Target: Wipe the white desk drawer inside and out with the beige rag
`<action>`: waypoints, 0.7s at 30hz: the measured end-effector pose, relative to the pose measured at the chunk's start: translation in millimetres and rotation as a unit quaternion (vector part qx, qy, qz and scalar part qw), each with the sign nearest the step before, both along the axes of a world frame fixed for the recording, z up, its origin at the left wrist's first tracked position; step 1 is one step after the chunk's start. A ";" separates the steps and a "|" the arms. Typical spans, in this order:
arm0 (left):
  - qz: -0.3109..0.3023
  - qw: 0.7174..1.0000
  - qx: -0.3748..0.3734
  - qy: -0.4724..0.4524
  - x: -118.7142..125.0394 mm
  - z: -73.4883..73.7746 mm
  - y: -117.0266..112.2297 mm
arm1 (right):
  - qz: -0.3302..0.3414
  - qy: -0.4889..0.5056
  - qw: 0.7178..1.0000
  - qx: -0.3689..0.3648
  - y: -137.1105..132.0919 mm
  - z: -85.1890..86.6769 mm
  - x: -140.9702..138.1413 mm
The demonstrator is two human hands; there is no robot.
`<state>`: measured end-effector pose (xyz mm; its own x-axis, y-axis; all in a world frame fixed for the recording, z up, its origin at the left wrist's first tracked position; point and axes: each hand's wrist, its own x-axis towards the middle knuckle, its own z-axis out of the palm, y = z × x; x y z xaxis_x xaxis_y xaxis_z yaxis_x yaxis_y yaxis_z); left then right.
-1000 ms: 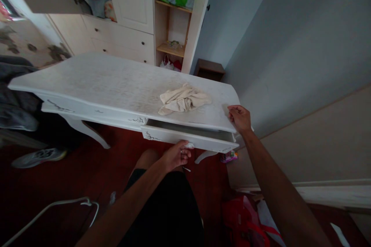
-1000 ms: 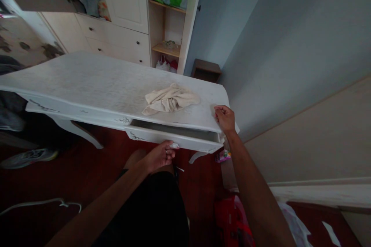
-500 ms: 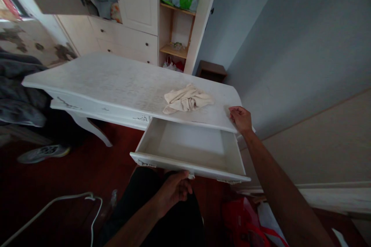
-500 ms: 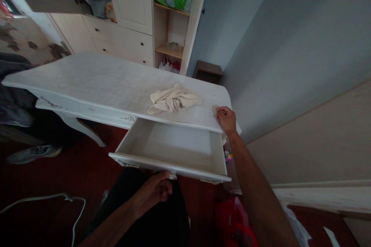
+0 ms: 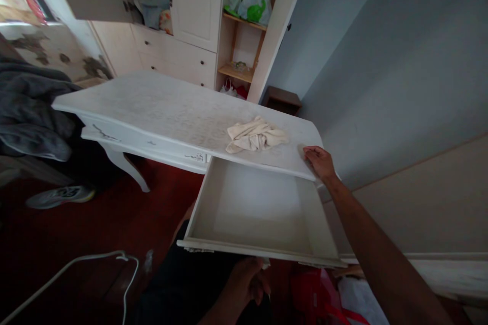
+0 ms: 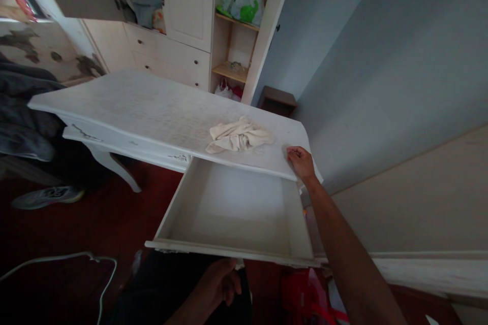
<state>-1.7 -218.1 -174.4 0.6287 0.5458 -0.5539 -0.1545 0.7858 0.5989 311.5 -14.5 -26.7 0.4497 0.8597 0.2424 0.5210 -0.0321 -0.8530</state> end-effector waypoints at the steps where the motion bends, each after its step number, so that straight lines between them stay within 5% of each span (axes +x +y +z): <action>1: -0.007 1.000 0.004 0.004 0.6 -6.9 -1.9 | 0.001 0.000 1.000 0.002 1.6 0.1 -2.9; 6: -0.009 1.000 0.007 0.013 -2.3 -28.2 -2.4 | -0.020 -0.108 0.989 0.094 13.2 11.0 -43.7; 11: 0.015 1.000 0.008 0.019 -5.6 -37.7 -4.7 | 0.064 -0.231 0.963 0.121 44.3 40.2 -101.6; 18: 0.032 0.999 -0.007 0.015 -3.8 -37.5 -9.0 | 0.286 -0.390 0.867 -0.119 110.3 54.6 -131.9; 21: 0.026 0.999 -0.022 0.007 -4.5 -28.9 -8.1 | 0.308 -0.412 0.845 -0.147 119.7 51.4 -135.9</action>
